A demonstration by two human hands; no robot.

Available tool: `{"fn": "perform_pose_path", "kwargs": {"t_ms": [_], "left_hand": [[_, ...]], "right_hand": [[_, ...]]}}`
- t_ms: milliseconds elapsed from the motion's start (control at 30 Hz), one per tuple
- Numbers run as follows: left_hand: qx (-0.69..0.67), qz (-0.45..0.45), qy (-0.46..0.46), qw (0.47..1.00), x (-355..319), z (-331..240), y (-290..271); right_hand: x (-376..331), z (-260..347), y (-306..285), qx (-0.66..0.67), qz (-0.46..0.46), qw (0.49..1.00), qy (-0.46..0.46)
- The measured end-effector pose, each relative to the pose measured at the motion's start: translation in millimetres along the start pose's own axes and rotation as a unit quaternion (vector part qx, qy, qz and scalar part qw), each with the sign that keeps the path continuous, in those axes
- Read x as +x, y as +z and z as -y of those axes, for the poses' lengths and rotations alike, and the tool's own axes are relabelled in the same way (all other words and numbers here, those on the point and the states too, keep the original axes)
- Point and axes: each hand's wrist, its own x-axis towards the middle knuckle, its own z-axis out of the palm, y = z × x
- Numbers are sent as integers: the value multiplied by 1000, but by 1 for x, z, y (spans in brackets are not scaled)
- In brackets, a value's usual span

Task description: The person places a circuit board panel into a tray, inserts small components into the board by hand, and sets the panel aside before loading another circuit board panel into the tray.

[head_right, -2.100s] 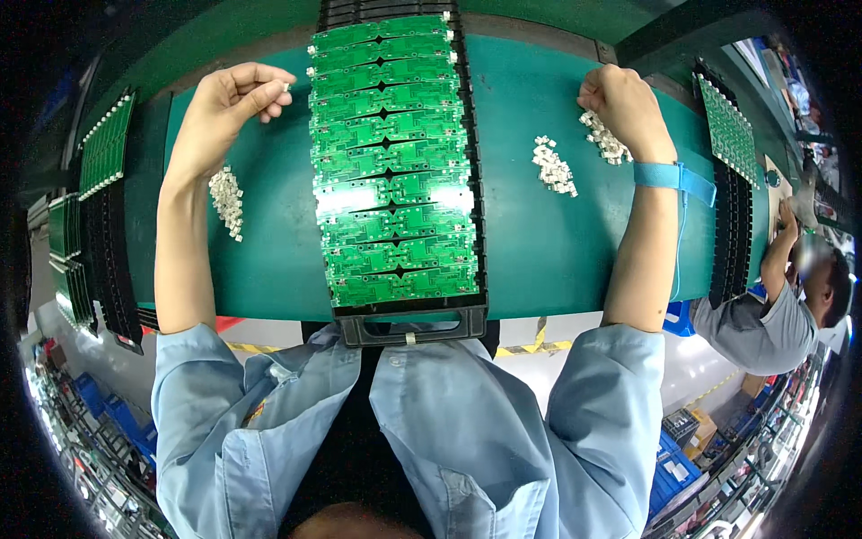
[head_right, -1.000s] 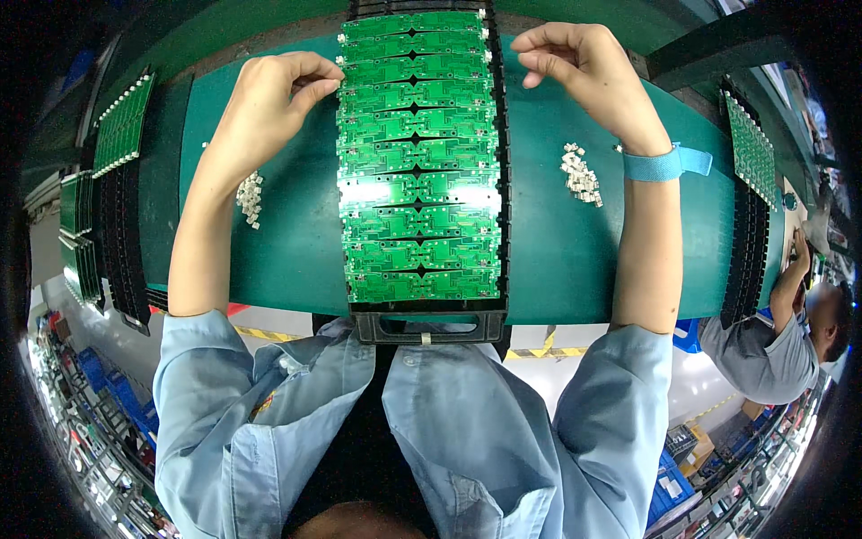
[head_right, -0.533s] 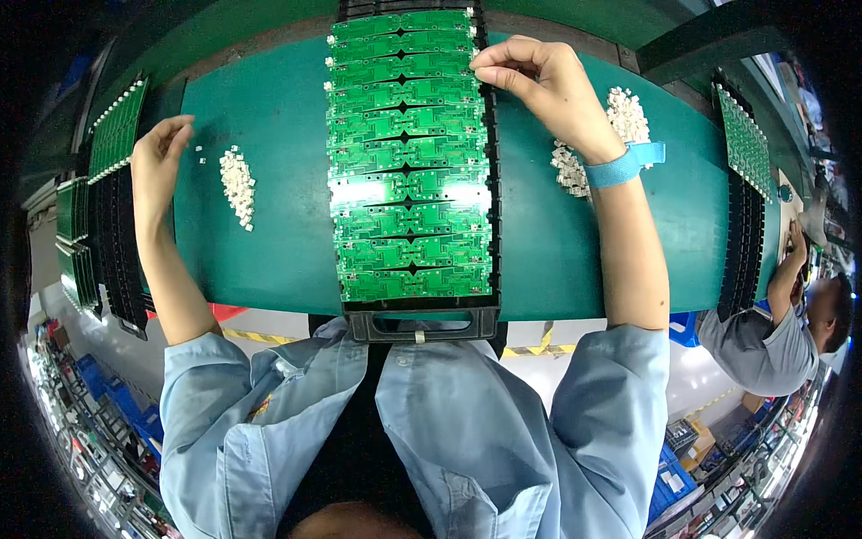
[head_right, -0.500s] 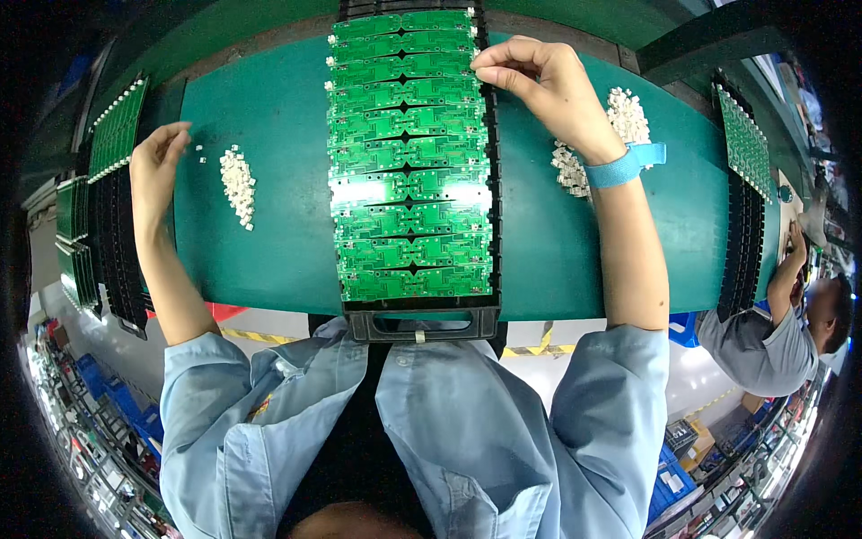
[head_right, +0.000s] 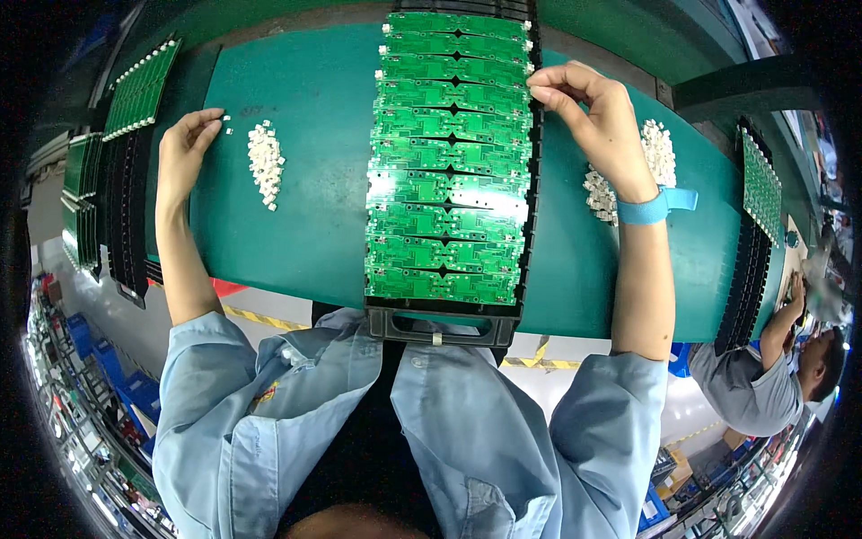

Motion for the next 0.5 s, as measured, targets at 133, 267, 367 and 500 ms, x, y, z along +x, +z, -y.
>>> {"fn": "perform_pose_path", "kwargs": {"t_ms": [133, 267, 367, 500], "left_hand": [[-20, 23, 42, 999, 0, -6, 3], [48, -4, 57, 997, 3, -7, 6], [22, -1, 45, 999, 4, -4, 3], [7, 3, 28, 1000, 8, -2, 1]], "right_hand": [[-2, 1, -1, -11, -13, 1000, 22], [1, 4, -1, -41, 5, 999, -9], [3, 1, 0, -23, 4, 1000, -18], [2, -3, -1, -5, 9, 999, -32]]}}
